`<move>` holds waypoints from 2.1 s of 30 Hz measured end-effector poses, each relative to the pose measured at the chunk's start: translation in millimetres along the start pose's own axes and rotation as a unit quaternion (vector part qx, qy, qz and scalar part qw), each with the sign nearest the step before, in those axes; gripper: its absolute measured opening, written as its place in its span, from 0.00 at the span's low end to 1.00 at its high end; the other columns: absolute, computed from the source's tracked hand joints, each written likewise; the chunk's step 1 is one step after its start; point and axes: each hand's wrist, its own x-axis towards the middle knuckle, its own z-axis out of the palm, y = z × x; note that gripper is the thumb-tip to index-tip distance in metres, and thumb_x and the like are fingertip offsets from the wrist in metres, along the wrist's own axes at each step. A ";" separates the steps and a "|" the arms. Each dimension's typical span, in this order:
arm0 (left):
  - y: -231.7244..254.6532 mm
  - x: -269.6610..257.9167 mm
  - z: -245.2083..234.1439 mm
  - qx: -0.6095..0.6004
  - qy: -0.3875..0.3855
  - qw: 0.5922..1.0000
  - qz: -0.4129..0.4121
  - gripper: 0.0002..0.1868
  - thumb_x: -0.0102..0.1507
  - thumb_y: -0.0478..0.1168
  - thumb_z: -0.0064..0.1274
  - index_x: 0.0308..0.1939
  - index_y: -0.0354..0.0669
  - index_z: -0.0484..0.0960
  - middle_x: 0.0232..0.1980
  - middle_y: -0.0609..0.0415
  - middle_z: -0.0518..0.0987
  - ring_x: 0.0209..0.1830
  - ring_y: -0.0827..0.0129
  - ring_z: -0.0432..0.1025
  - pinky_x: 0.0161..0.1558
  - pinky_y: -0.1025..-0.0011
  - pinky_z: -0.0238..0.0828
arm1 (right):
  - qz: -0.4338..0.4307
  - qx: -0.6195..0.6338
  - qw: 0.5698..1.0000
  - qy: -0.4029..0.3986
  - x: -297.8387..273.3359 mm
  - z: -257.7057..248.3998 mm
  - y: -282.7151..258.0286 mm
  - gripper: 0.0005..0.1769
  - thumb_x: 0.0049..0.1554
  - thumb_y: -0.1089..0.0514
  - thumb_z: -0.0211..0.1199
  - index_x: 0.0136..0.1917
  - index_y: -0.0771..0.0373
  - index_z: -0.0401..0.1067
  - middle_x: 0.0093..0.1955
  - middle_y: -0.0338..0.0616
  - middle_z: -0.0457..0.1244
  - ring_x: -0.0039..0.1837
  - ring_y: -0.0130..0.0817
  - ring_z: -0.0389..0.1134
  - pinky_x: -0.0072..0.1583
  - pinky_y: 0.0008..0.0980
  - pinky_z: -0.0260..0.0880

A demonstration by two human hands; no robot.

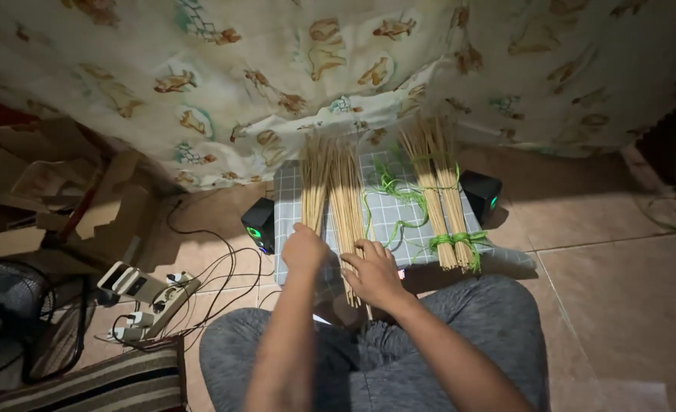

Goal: Bundling thin wooden sticks together using green plastic ties.

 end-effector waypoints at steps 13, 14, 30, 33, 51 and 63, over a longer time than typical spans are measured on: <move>-7.4 -13.0 5.7 -0.442 -0.135 0.882 -0.092 0.44 0.52 0.38 0.67 0.68 0.20 0.66 0.54 0.21 0.77 0.39 0.43 0.81 0.36 0.58 0.78 | -0.021 -0.007 0.996 0.087 7.2 31.8 12.8 0.16 0.59 0.43 0.61 0.57 0.46 0.78 0.62 0.44 0.63 0.67 0.49 0.62 0.61 0.47 0.62; -0.8 -22.5 -10.2 -0.399 -0.127 0.905 -0.070 0.43 0.56 0.40 0.65 0.70 0.22 0.64 0.59 0.19 0.73 0.50 0.36 0.76 0.45 0.51 0.77 | -0.016 0.008 0.996 0.093 7.3 32.8 14.4 0.15 0.60 0.46 0.60 0.58 0.47 0.79 0.61 0.45 0.64 0.66 0.49 0.64 0.62 0.47 0.63; 3.3 -30.2 -45.0 -0.380 -0.124 0.916 -0.033 0.32 0.55 0.36 0.61 0.62 0.31 0.72 0.57 0.26 0.79 0.61 0.31 0.73 0.58 0.42 0.73 | -0.032 0.066 0.975 0.210 0.0 27.0 0.6 0.07 0.57 0.53 0.67 0.50 0.50 0.81 0.45 0.34 0.69 0.54 0.39 0.70 0.56 0.39 0.68; -3.8 -16.1 -13.2 -0.480 -0.112 0.868 -0.065 0.45 0.54 0.32 0.60 0.74 0.25 0.59 0.55 0.21 0.77 0.36 0.51 0.80 0.40 0.56 0.79 | -0.044 0.074 0.973 0.215 1.5 34.2 11.2 0.08 0.58 0.53 0.66 0.51 0.51 0.81 0.45 0.36 0.69 0.53 0.40 0.70 0.56 0.39 0.68; 4.3 -54.0 -39.7 -0.722 -0.164 0.671 -0.033 0.15 0.66 0.30 0.48 0.57 0.34 0.68 0.27 0.57 0.62 0.17 0.76 0.59 0.20 0.77 0.62 | -0.018 0.196 0.941 0.275 -3.9 2.9 -2.3 0.10 0.61 0.53 0.64 0.54 0.55 0.80 0.41 0.39 0.69 0.46 0.38 0.72 0.49 0.34 0.73; 18.3 -118.1 -47.7 -0.770 0.064 0.634 -0.022 0.26 0.64 0.32 0.53 0.66 0.44 0.67 0.36 0.54 0.72 0.24 0.75 0.64 0.24 0.77 0.64 | 0.067 0.698 0.693 0.170 -59.0 20.7 -27.4 0.41 0.65 0.33 0.34 0.76 0.66 0.56 0.64 0.57 0.65 0.63 0.41 0.66 0.62 0.37 0.64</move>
